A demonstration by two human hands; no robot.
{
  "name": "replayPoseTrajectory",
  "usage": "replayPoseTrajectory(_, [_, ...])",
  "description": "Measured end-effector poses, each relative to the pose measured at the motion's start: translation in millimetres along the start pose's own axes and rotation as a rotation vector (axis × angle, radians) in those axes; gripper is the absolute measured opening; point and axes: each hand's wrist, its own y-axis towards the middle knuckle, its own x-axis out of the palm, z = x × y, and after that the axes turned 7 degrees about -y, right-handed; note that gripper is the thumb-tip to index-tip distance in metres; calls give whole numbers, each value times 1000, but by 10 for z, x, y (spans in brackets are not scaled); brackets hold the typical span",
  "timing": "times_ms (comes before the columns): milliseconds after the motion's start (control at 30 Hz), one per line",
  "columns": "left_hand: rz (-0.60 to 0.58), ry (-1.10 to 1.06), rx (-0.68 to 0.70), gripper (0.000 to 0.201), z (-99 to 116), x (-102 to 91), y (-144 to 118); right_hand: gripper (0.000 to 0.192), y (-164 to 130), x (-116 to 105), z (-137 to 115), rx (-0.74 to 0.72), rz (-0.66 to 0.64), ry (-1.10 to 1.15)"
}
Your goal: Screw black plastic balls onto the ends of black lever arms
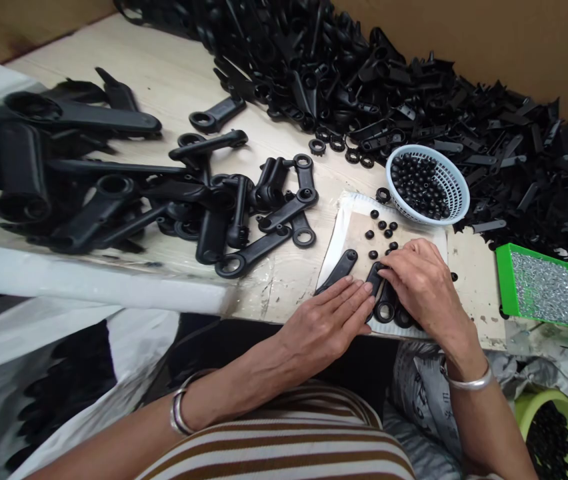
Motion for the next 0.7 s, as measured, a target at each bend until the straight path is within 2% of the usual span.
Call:
replayPoseTrajectory(367, [6, 3, -4, 24, -1, -24, 3, 6, 20, -42, -9, 14, -112, -71])
replayPoseTrajectory(567, [3, -11, -6, 24, -5, -4, -3, 9, 41, -33, 18, 16, -133, -27])
replayPoseTrajectory(700, [12, -5, 4, 24, -3, -1, -2, 12, 115, -73, -30, -44, -192, -84])
